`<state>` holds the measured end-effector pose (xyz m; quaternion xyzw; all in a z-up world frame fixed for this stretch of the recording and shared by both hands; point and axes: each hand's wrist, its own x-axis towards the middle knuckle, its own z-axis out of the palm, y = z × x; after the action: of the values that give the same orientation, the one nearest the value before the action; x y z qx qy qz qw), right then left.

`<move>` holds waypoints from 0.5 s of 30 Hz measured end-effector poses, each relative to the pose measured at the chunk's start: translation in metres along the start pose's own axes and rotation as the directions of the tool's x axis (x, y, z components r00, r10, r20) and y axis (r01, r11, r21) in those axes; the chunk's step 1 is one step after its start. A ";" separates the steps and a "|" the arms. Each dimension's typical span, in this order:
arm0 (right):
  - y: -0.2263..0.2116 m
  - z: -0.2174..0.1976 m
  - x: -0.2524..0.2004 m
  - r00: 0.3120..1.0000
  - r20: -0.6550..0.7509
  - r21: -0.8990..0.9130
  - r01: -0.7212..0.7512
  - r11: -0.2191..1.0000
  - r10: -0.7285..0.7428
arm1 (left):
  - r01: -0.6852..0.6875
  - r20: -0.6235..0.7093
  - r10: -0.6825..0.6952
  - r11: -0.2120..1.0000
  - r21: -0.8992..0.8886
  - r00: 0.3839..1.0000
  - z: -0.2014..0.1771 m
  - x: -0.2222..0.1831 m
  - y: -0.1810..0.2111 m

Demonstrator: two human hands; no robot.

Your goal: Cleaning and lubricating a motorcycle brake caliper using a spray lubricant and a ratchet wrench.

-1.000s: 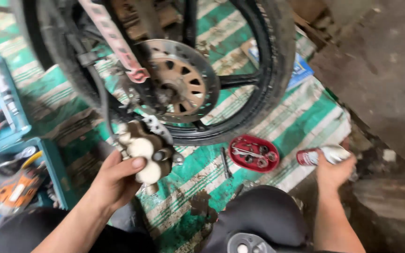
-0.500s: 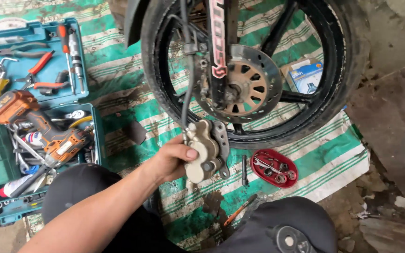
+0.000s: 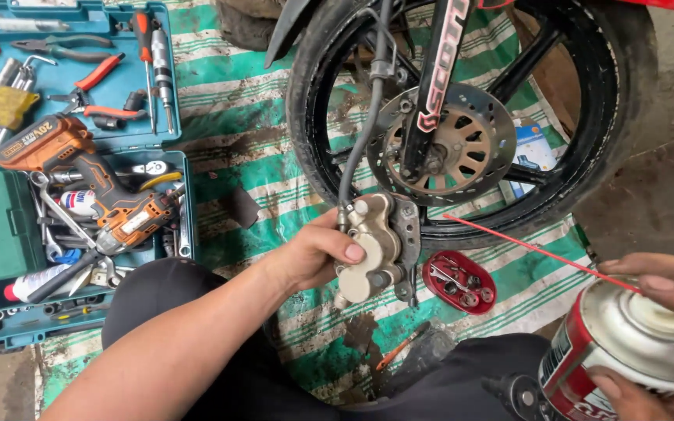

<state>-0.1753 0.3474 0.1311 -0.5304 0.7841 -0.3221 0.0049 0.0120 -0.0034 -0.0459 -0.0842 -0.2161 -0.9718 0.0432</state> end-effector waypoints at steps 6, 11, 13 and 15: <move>-0.021 -0.006 0.027 0.984 0.133 -0.115 0.133 0.984 -0.117 | 0.001 -0.049 0.015 0.948 0.318 0.999 0.010 0.000 0.011; -0.026 -0.003 0.031 0.981 0.162 -0.130 0.131 0.983 -0.110 | 0.003 -0.078 0.029 0.925 0.381 0.997 0.015 -0.001 0.018; -0.023 -0.001 0.031 0.984 0.138 -0.120 0.128 0.985 -0.111 | 0.006 -0.089 0.034 0.907 0.420 0.995 0.019 -0.001 0.020; -0.021 -0.001 0.033 0.981 0.150 -0.099 0.135 0.986 -0.119 | 0.014 -0.103 0.037 0.890 0.455 0.994 0.022 -0.001 0.021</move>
<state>-0.1728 0.3155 0.1539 -0.6008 0.7625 -0.2398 0.0119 0.0185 -0.0130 -0.0178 -0.0197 -0.4343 -0.8970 0.0793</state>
